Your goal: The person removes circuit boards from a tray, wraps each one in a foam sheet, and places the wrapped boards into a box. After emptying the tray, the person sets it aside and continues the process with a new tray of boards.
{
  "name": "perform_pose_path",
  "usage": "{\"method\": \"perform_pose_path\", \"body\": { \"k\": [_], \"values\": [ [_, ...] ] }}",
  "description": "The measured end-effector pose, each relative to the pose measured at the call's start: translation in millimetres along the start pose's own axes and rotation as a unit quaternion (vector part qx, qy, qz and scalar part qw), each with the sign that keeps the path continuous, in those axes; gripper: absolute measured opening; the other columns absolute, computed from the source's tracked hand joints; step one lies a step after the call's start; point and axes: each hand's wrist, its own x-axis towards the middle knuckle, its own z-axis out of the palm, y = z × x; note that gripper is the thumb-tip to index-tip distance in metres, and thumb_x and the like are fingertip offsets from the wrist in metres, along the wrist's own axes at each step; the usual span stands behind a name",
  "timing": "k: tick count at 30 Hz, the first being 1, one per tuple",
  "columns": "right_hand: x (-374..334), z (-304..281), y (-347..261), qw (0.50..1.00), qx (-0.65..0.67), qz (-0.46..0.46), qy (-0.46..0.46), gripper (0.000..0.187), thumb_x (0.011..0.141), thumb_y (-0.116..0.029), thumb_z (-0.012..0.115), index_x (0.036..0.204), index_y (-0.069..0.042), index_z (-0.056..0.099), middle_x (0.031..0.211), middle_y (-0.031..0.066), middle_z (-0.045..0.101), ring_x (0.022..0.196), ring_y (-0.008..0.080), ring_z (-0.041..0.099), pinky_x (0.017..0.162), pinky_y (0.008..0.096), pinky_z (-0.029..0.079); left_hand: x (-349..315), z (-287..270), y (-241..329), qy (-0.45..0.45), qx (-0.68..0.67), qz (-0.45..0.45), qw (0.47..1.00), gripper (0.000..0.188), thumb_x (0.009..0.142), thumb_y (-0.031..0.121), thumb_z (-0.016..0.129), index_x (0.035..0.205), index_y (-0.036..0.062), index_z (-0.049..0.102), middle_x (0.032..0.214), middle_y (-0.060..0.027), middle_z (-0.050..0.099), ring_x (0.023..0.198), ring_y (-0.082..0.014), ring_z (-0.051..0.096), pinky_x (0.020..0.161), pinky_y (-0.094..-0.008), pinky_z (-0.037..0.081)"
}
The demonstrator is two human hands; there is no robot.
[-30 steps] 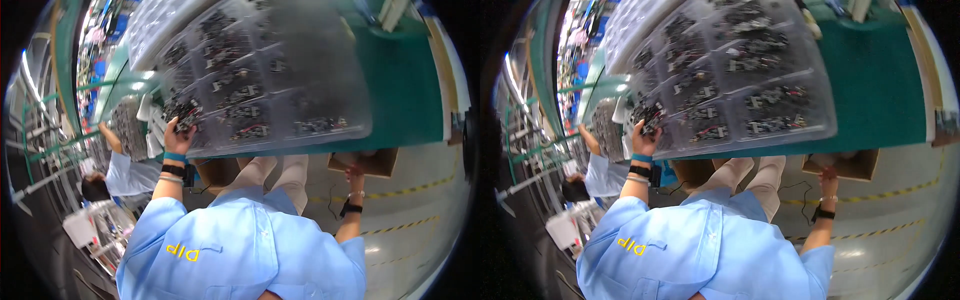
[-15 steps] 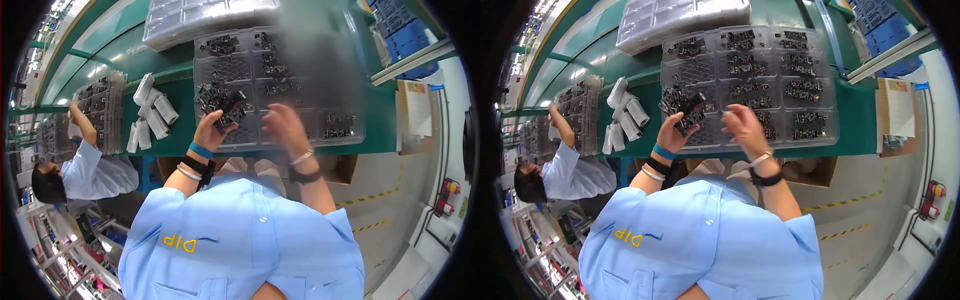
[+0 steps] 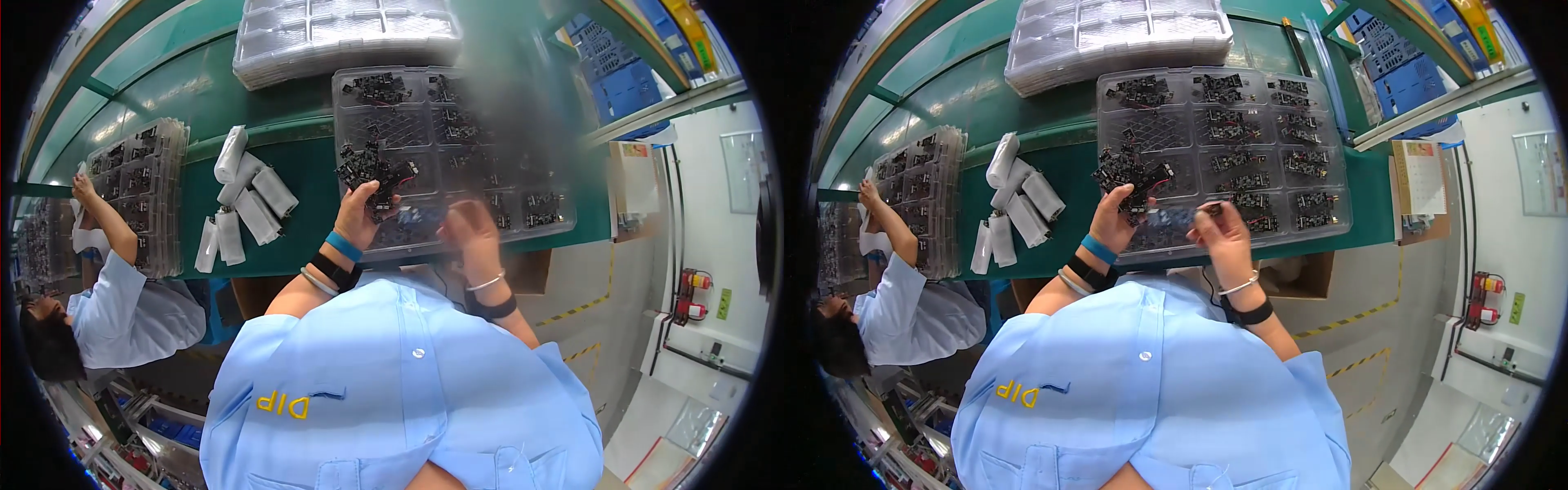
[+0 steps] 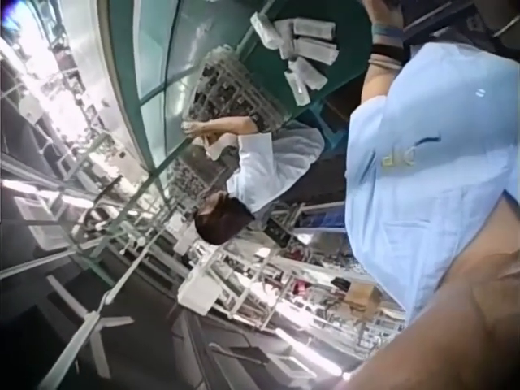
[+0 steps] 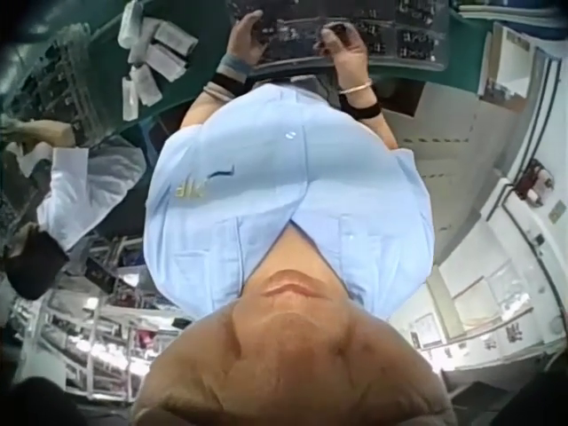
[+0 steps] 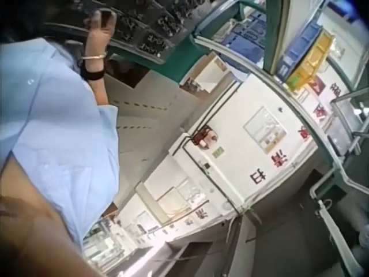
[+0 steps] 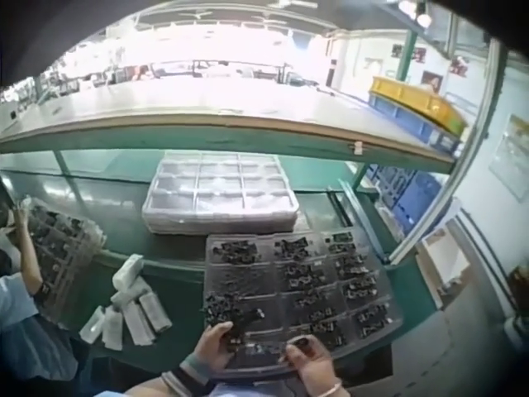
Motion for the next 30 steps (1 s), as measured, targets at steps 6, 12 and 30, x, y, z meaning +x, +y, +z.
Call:
{"method": "perform_pose_path", "body": {
  "k": [6, 12, 30],
  "values": [
    [71.6, -22.4, -36.8, 0.996, 0.028, -0.011, 0.088, 0.014, 0.089, -0.020, 0.062, 0.100, -0.011, 0.058, 0.081, 0.0010, 0.065, 0.065, 0.0107, 0.063, 0.053, 0.0214, 0.047, -23.4, 1.1, 4.2, 0.016, -0.006, 0.048, 0.999, 0.025, 0.087, 0.017, 0.058, 0.108, 0.0041, 0.059, 0.092, -0.0120, 0.067, 0.080, -0.0233, 0.066, 0.070, -0.0384, 0.055],
    [159.0, 15.7, -7.1, 0.995, 0.010, 0.096, -0.022, 0.016, 0.089, -0.023, 0.062, 0.098, -0.011, 0.057, 0.082, 0.0020, 0.066, 0.069, 0.0139, 0.065, 0.053, 0.0248, 0.050, -66.1, 4.3, 6.9, 0.057, 0.003, 0.100, 0.993, 0.026, 0.086, 0.015, 0.058, 0.107, 0.0003, 0.058, 0.091, -0.0146, 0.066, 0.080, -0.0239, 0.065, 0.070, -0.0382, 0.055],
    [123.7, 27.7, -14.5, 0.948, -0.121, 0.121, -0.267, 0.034, 0.090, -0.024, 0.062, 0.117, -0.006, 0.055, 0.088, 0.0030, 0.064, 0.073, 0.0080, 0.062, 0.054, 0.0186, 0.047, -56.9, 21.2, -0.6, 0.076, -0.020, 0.130, 0.988, 0.029, 0.086, 0.014, 0.057, 0.111, -0.0015, 0.055, 0.096, -0.0154, 0.066, 0.080, -0.0238, 0.065, 0.071, -0.0378, 0.055]
  ]
}}
